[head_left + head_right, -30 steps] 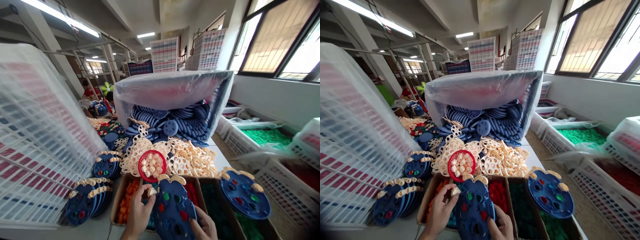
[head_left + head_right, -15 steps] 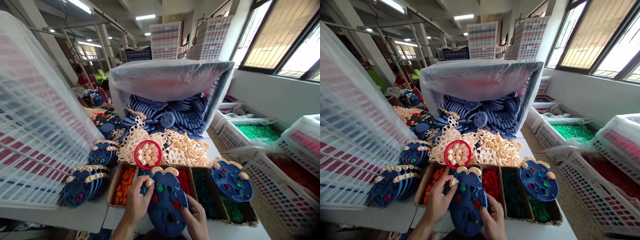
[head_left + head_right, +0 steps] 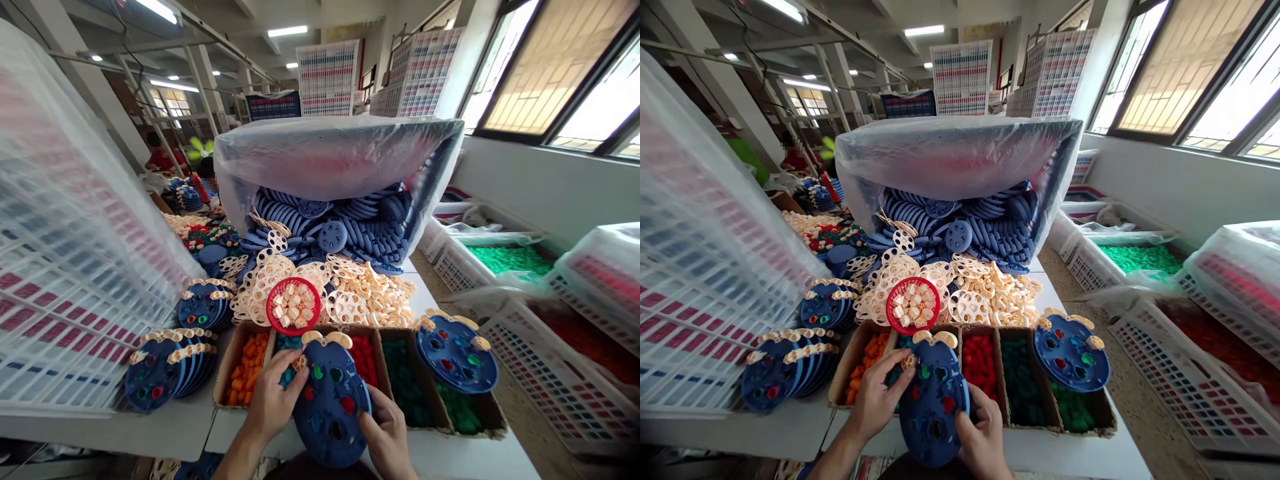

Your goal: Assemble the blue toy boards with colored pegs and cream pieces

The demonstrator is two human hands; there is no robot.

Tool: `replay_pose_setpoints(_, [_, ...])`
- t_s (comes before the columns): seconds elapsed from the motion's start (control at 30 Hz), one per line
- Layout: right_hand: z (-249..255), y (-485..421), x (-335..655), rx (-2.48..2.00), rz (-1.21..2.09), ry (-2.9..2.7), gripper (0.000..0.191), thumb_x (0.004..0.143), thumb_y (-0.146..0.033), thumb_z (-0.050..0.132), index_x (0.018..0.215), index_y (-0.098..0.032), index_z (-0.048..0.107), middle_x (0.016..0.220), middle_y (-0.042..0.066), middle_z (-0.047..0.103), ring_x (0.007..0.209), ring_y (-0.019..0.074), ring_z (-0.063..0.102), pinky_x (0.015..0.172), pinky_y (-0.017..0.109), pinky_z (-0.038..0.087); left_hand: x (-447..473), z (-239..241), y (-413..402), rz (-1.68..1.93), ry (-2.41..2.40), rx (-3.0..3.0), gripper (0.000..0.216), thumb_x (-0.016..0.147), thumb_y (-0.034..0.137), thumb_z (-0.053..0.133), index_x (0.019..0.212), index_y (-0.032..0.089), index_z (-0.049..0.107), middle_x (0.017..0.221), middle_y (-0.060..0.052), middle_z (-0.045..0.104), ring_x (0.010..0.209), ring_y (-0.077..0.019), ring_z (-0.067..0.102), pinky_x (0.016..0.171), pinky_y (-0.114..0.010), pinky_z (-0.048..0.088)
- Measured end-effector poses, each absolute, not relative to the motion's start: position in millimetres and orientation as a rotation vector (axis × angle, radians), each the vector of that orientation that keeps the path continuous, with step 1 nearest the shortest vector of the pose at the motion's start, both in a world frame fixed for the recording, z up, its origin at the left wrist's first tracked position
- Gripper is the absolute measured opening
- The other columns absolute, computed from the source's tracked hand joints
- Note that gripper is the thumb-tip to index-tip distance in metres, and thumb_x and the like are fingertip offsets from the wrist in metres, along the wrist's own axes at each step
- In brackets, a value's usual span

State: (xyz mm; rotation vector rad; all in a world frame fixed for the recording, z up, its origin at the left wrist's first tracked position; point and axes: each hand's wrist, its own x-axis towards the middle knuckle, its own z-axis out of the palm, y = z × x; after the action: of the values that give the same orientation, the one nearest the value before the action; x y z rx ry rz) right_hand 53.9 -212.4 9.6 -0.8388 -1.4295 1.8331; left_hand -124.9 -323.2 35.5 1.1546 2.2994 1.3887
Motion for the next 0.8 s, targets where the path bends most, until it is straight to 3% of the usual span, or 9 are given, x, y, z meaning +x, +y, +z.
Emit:
replay_pose_setpoints(0.13, [24.1,-211.9,55.2,-0.874,1.836,-1.415,0.026,0.066,-0.025,0.063,0.085,-0.014,0.077,0.064,0.002,0.071,0.057,0.0185,0.061,0.053,0.025,0.05,-137.1,31.6,-320.8,1.443,2.052,0.931,0.035,0.087,0.043,0.065,0.11,0.018,0.072,0.111,-0.011,0.072,0.104,-0.0247,0.067,0.095,-0.035,0.054])
replay_pose_setpoints(0.3, [34.0,-209.5,55.5,-0.869,1.796,-1.52,0.024,0.063,-0.019,0.059,0.079,-0.014,0.077,0.059,0.001,0.069,0.051,0.0153,0.057,0.047,0.022,0.047,-155.4,26.1,-313.1,1.483,1.629,0.61,0.057,0.07,0.042,0.081,0.117,0.014,0.067,0.107,-0.011,0.073,0.097,-0.0245,0.07,0.088,-0.038,0.056])
replay_pose_setpoints(0.63, [43.8,-200.2,60.7,-0.861,1.705,-1.471,0.028,0.062,-0.019,0.058,0.079,-0.015,0.08,0.063,0.001,0.075,0.054,0.0177,0.064,0.05,0.022,0.051,-157.3,25.2,-299.9,1.392,1.298,0.593,0.043,0.065,0.038,0.08,0.1,0.013,0.077,0.079,-0.006,0.074,0.071,-0.0197,0.068,0.07,-0.031,0.055])
replay_pose_setpoints(0.8, [39.2,-184.3,77.3,-0.855,1.67,-1.432,0.029,0.067,-0.021,0.062,0.088,-0.016,0.082,0.068,0.002,0.078,0.057,0.0192,0.068,0.052,0.024,0.052,-148.0,26.8,-288.8,1.322,1.302,0.64,0.041,0.065,0.037,0.078,0.096,0.012,0.077,0.082,-0.008,0.074,0.071,-0.0191,0.066,0.07,-0.03,0.053])
